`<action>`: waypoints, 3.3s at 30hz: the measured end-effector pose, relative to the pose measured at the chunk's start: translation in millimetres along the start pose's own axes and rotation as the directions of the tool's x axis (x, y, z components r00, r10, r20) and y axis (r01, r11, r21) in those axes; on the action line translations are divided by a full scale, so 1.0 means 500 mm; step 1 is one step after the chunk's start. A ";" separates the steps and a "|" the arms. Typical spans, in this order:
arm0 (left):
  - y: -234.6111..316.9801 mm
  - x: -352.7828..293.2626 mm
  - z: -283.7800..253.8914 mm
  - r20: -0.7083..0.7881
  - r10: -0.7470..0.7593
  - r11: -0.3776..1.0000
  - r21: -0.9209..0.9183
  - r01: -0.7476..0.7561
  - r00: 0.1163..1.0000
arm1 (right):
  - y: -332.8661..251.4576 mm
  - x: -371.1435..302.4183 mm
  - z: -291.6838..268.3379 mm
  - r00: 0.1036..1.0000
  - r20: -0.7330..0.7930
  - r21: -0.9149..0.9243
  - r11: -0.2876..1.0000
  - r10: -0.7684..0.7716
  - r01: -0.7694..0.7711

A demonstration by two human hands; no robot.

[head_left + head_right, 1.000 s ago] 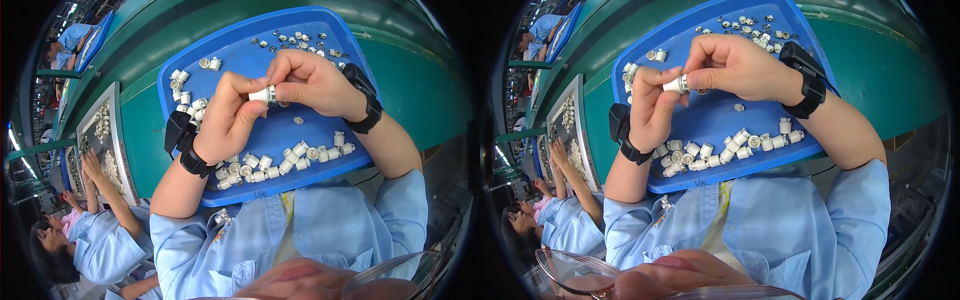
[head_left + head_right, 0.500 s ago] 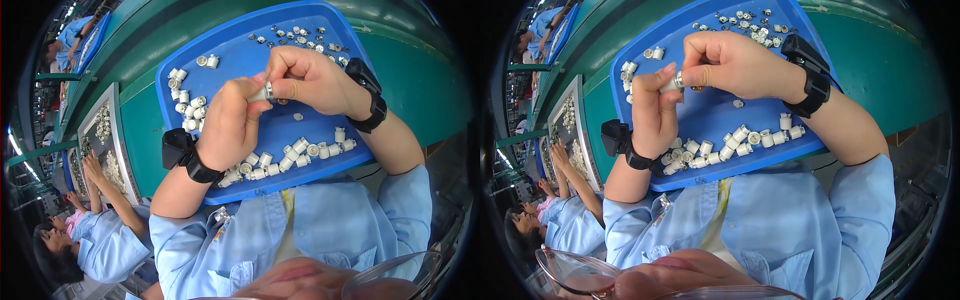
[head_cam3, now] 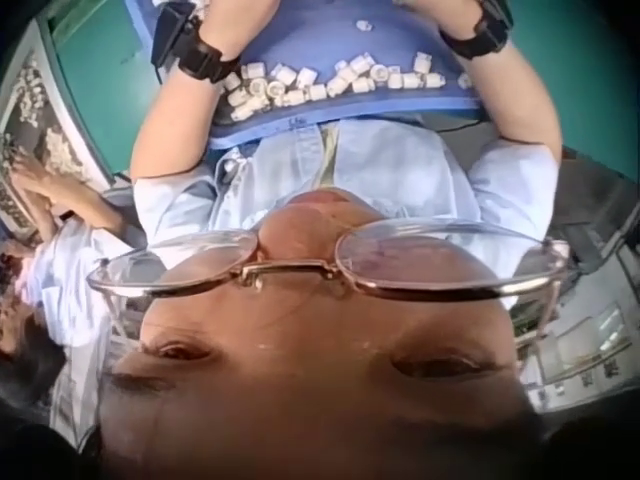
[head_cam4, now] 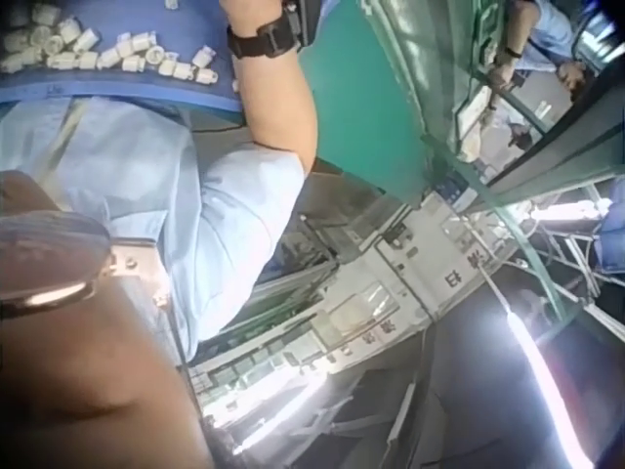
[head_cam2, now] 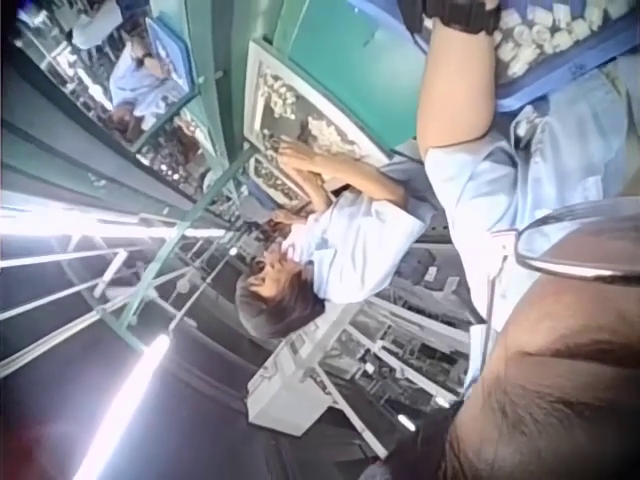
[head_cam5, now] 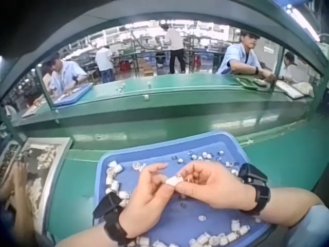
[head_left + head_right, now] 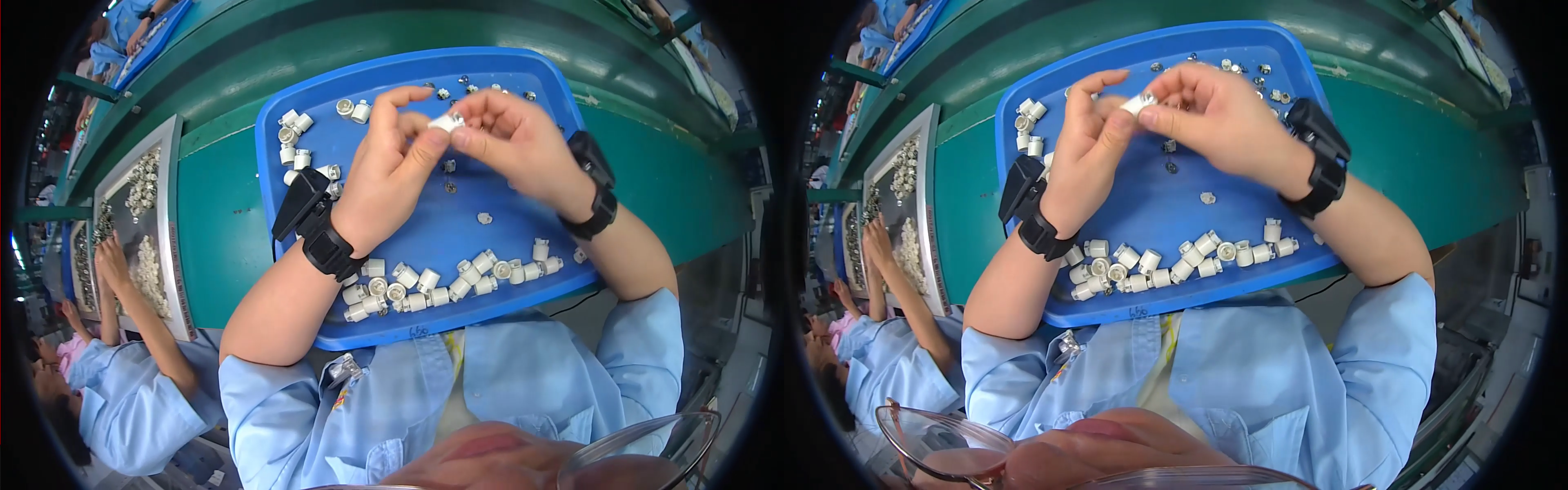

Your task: Assembling small plastic housings with metal pins at a factory workstation.

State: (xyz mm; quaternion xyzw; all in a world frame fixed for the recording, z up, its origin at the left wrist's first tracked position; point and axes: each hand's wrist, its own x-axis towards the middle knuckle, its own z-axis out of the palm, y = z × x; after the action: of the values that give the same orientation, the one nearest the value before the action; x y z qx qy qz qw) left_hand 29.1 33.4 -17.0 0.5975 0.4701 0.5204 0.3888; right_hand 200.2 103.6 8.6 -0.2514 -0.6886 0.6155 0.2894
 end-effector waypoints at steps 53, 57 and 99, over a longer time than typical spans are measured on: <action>-0.017 0.036 -0.037 0.028 -0.040 0.977 -0.208 0.045 0.999 | 0.008 -0.013 -0.021 0.989 -0.025 -0.438 0.891 -0.143 0.118; 0.003 0.035 -0.033 0.128 -0.095 0.946 -0.298 0.129 0.987 | -0.004 -0.022 -0.039 0.997 -0.081 -0.120 0.993 -0.020 0.010; 0.033 0.000 -0.011 0.281 -0.199 0.876 -0.378 0.299 0.939 | -0.015 -0.042 0.000 0.781 0.047 -0.646 0.578 -0.623 0.499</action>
State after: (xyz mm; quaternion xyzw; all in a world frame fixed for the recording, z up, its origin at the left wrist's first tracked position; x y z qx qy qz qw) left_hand 26.1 29.2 -0.3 0.4922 0.3731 0.4796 0.6233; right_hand 215.3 87.9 14.4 -0.1568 -0.8657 0.1996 0.4314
